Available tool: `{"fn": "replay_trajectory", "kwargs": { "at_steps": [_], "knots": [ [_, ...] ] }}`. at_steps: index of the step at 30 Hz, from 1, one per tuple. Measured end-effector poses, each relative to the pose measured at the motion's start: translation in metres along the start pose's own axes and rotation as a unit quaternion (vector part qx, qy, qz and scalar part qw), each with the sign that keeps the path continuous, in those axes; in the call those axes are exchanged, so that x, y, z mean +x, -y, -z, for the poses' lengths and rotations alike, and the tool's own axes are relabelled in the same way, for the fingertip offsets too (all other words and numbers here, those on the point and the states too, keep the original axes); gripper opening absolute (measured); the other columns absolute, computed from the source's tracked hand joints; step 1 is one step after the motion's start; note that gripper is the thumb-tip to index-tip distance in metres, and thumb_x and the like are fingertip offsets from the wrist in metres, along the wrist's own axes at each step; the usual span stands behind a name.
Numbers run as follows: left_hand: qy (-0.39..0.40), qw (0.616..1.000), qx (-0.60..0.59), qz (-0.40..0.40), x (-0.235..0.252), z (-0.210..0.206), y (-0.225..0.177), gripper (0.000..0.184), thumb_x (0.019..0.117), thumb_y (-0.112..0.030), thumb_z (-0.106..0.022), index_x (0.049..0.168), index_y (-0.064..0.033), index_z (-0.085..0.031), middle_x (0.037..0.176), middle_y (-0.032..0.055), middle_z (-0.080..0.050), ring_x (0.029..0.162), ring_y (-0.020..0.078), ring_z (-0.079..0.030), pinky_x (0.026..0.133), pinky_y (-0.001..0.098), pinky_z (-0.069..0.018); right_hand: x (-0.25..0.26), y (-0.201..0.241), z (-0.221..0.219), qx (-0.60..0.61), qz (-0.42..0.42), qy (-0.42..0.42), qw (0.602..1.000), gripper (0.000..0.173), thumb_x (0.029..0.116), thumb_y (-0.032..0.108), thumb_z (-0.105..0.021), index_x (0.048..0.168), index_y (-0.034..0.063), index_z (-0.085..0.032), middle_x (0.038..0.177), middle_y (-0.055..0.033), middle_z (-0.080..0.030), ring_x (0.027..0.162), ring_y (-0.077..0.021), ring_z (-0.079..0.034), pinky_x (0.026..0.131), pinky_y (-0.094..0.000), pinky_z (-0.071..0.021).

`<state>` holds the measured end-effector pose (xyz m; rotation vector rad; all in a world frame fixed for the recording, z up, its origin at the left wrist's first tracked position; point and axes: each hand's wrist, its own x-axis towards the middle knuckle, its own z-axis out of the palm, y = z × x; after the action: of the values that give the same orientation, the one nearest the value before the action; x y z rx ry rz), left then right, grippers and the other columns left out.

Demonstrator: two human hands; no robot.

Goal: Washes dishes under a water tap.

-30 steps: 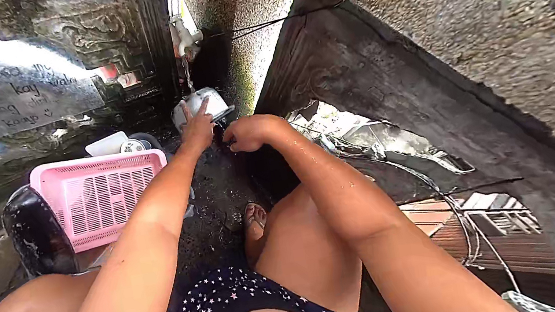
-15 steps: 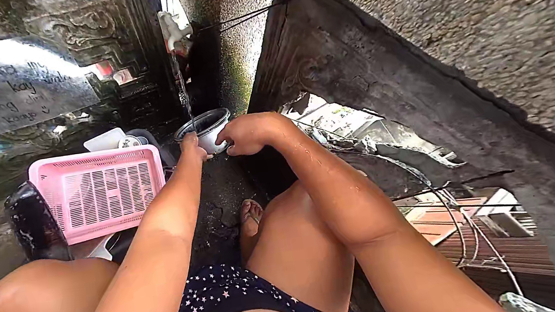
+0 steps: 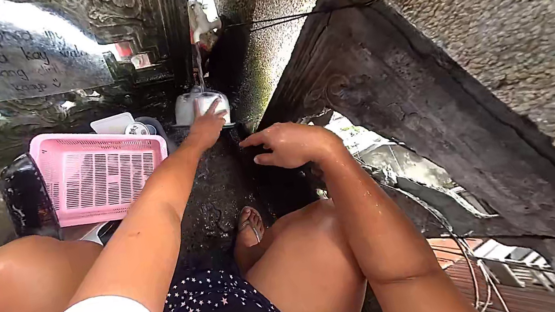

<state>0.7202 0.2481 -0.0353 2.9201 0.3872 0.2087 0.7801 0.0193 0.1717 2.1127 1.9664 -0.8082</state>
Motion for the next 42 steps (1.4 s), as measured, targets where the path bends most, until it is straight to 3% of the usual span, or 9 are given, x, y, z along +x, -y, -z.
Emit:
{"fn": "replay_trajectory", "kwargs": {
  "at_steps": [5, 7, 10, 12, 20, 25, 30, 33, 42],
  "knots": [
    [-0.054, 0.956, -0.148, 0.249, 0.012, -0.001, 0.008, 0.036, 0.1072, -0.029, -0.049, 0.126, -0.0064, -0.069, 0.164, 0.0020, -0.041, 0.155, 0.0362, -0.026, 0.120, 0.0713, -0.0231, 0.010, 0.002, 0.004, -0.002, -0.006, -0.003, 1.000, 0.049, 0.1048, 0.035, -0.060, 0.151, 0.0199, -0.054, 0.137, -0.0112, -0.066, 0.125, -0.0303, -0.064, 0.108, -0.0559, -0.0481],
    [-0.078, 0.870, -0.300, 0.383, 0.018, -0.003, 0.020, 0.042, 0.1057, -0.034, -0.051, 0.124, 0.0003, -0.066, 0.138, 0.0179, -0.062, 0.132, 0.0346, -0.057, 0.111, 0.0606, -0.0421, 0.016, -0.001, 0.006, 0.023, -0.014, -0.009, 1.000, 0.049, 0.1039, 0.035, -0.062, 0.150, 0.0207, -0.055, 0.138, -0.0114, -0.066, 0.124, -0.0308, -0.064, 0.107, -0.0565, -0.0489],
    [-0.073, 0.675, -0.555, 0.481, 0.001, -0.011, 0.027, 0.054, 0.1010, -0.045, -0.062, 0.136, -0.0044, -0.057, 0.131, 0.0286, -0.059, 0.117, 0.0451, -0.063, 0.087, 0.0688, -0.0555, 0.044, -0.016, 0.016, 0.042, -0.005, -0.040, 0.998, 0.046, 0.1017, 0.037, -0.065, 0.142, 0.0162, -0.062, 0.130, -0.0115, -0.069, 0.118, -0.0294, -0.067, 0.104, -0.0558, -0.0518],
    [-0.061, 0.635, -0.615, 0.464, -0.011, -0.010, 0.027, 0.057, 0.0924, -0.040, -0.075, 0.136, -0.0073, -0.058, 0.128, 0.0276, -0.061, 0.113, 0.0459, -0.064, 0.084, 0.0693, -0.0556, 0.084, -0.027, 0.027, 0.064, -0.011, -0.082, 0.995, 0.040, 0.1022, 0.035, -0.064, 0.134, 0.0104, -0.066, 0.123, -0.0140, -0.071, 0.114, -0.0308, -0.069, 0.102, -0.0586, -0.0520],
    [0.051, 0.865, -0.402, 0.296, -0.013, 0.062, 0.037, 0.035, 0.0888, -0.033, -0.075, 0.101, -0.0007, -0.069, 0.101, 0.0180, -0.068, 0.092, 0.0322, -0.066, 0.080, 0.0577, -0.0539, 0.252, -0.058, 0.008, 0.086, -0.032, -0.270, 0.958, 0.051, 0.1049, 0.049, -0.053, 0.130, 0.0075, -0.069, 0.131, -0.0234, -0.066, 0.129, -0.0453, -0.057, 0.109, -0.0691, -0.0401],
    [0.017, 0.861, -0.427, 0.274, -0.010, 0.069, 0.062, 0.027, 0.0878, -0.026, -0.075, 0.087, -0.0028, -0.061, 0.086, 0.0121, -0.062, 0.080, 0.0254, -0.060, 0.071, 0.0499, -0.0504, 0.287, -0.076, 0.018, 0.213, -0.250, -0.267, 0.906, 0.050, 0.1022, 0.045, -0.051, 0.117, 0.0013, -0.072, 0.124, -0.0295, -0.067, 0.123, -0.0470, -0.061, 0.099, -0.0714, -0.0447],
    [0.005, 0.881, -0.361, 0.306, -0.002, 0.049, 0.067, 0.026, 0.0867, -0.020, -0.072, 0.100, 0.0021, -0.071, 0.122, 0.0189, -0.068, 0.116, 0.0334, -0.064, 0.096, 0.0586, -0.0524, 0.313, -0.060, -0.002, 0.120, -0.091, -0.212, 0.966, 0.042, 0.1040, 0.033, -0.052, 0.111, -0.0038, -0.072, 0.123, -0.0297, -0.067, 0.125, -0.0466, -0.059, 0.107, -0.0671, -0.0423],
    [-0.101, 0.861, -0.411, 0.280, -0.004, 0.031, 0.072, 0.017, 0.0901, -0.014, -0.069, 0.091, 0.0014, -0.077, 0.151, 0.0065, -0.057, 0.140, 0.0210, -0.052, 0.116, 0.0463, -0.0434, 0.308, -0.089, 0.008, 0.280, -0.236, -0.235, 0.900, 0.046, 0.1065, 0.033, -0.051, 0.124, -0.0074, -0.066, 0.130, -0.0341, -0.062, 0.128, -0.0476, -0.057, 0.106, -0.0672, -0.0417],
    [-0.156, 0.827, -0.442, 0.310, -0.010, 0.000, 0.069, 0.018, 0.0911, -0.013, -0.065, 0.092, 0.0005, -0.076, 0.140, 0.0099, -0.065, 0.130, 0.0223, -0.060, 0.110, 0.0461, -0.0479, 0.327, -0.069, 0.007, 0.155, -0.146, -0.188, 0.959, 0.044, 0.1057, 0.036, -0.053, 0.110, -0.0027, -0.072, 0.118, -0.0298, -0.068, 0.119, -0.0473, -0.062, 0.101, -0.0692, -0.0452]
  ]
}}
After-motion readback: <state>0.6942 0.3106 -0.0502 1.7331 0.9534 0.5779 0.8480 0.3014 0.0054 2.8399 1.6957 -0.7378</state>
